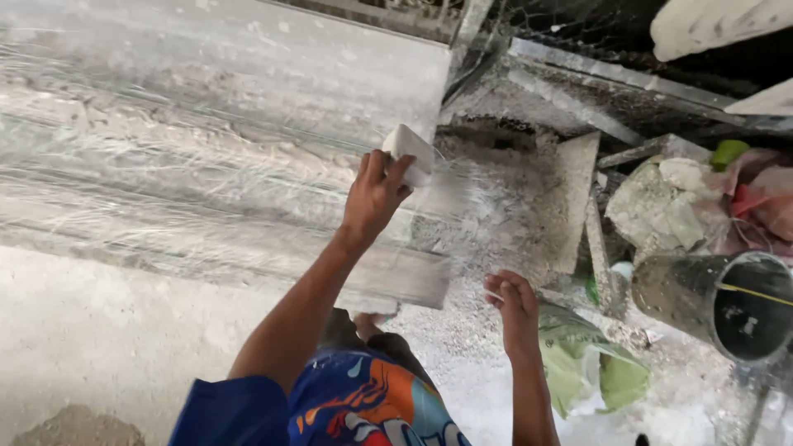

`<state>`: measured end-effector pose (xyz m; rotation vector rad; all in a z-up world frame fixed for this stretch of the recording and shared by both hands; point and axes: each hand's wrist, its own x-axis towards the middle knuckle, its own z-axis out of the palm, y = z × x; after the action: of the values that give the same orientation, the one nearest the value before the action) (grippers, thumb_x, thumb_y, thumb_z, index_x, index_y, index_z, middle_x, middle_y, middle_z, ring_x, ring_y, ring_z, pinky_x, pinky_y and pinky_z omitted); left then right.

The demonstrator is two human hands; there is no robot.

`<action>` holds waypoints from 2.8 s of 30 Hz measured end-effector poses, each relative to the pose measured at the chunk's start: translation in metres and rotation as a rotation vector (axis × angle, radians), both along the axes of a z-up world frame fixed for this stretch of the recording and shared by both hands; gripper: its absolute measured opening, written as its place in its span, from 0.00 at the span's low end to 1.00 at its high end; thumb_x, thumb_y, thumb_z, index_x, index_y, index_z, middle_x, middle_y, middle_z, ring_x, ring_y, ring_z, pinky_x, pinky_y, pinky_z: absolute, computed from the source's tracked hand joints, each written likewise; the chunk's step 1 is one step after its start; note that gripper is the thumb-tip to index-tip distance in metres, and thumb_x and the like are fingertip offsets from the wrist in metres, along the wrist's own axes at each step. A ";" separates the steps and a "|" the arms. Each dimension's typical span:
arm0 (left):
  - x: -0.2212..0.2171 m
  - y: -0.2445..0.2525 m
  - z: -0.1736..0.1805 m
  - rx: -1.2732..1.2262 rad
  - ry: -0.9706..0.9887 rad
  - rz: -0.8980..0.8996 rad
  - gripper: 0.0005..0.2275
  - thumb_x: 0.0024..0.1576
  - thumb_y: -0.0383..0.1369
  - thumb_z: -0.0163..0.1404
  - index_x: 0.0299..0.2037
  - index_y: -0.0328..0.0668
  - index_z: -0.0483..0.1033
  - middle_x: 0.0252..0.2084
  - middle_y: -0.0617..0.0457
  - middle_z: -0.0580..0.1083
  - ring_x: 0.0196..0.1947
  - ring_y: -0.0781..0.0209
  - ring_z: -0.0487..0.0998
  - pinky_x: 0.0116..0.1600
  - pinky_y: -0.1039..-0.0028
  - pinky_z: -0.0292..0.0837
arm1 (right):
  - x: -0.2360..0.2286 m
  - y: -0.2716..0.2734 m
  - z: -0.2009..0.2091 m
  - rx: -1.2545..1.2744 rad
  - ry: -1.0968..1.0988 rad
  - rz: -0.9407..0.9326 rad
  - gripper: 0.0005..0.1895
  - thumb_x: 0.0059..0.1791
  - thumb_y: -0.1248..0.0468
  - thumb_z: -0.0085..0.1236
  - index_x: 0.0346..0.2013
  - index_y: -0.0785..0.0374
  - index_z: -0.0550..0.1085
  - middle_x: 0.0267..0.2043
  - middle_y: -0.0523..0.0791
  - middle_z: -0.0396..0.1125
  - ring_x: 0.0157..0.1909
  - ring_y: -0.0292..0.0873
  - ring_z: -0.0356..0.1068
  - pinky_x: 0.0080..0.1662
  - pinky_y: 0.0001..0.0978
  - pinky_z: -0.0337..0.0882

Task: Applying reinforcement fibers and plaster mixture into a cornice mold.

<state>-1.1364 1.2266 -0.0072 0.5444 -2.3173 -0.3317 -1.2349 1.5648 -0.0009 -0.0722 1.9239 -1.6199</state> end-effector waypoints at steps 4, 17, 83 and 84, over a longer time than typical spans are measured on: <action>-0.014 0.036 -0.018 0.058 -0.105 0.023 0.32 0.36 0.33 0.72 0.56 0.52 0.75 0.43 0.51 0.64 0.43 0.48 0.74 0.47 0.65 0.79 | -0.014 0.025 -0.014 -0.039 0.015 0.022 0.12 0.57 0.66 0.45 0.53 0.66 0.71 0.46 0.52 0.72 0.49 0.49 0.75 0.48 0.44 0.75; -0.038 0.063 0.014 0.402 -0.058 0.209 0.31 0.39 0.33 0.71 0.55 0.51 0.75 0.40 0.46 0.66 0.41 0.38 0.77 0.49 0.57 0.78 | -0.029 0.001 -0.018 -0.055 -0.021 0.195 0.18 0.62 0.61 0.37 0.61 0.71 0.67 0.56 0.59 0.67 0.59 0.61 0.69 0.55 0.62 0.71; 1.340 -0.841 0.082 1.182 1.492 0.852 0.29 0.58 0.32 0.50 0.71 0.30 0.60 0.58 0.34 0.70 0.53 0.48 0.75 0.51 0.66 0.76 | 1.145 -1.246 0.043 -0.113 -0.186 1.227 0.20 0.54 0.65 0.44 0.58 0.71 0.70 0.54 0.57 0.73 0.53 0.52 0.73 0.52 0.44 0.71; 1.370 -0.884 0.086 1.195 1.474 0.843 0.29 0.58 0.32 0.50 0.71 0.30 0.60 0.58 0.34 0.70 0.53 0.48 0.75 0.51 0.66 0.76 | 1.165 -1.276 0.040 -0.114 -0.189 1.207 0.20 0.54 0.65 0.44 0.58 0.71 0.70 0.54 0.57 0.73 0.53 0.52 0.73 0.52 0.44 0.71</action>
<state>0.2334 0.3421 0.0783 1.1746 -0.2209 -1.1577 -0.0695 0.2884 0.0391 -0.8964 1.1741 -0.8326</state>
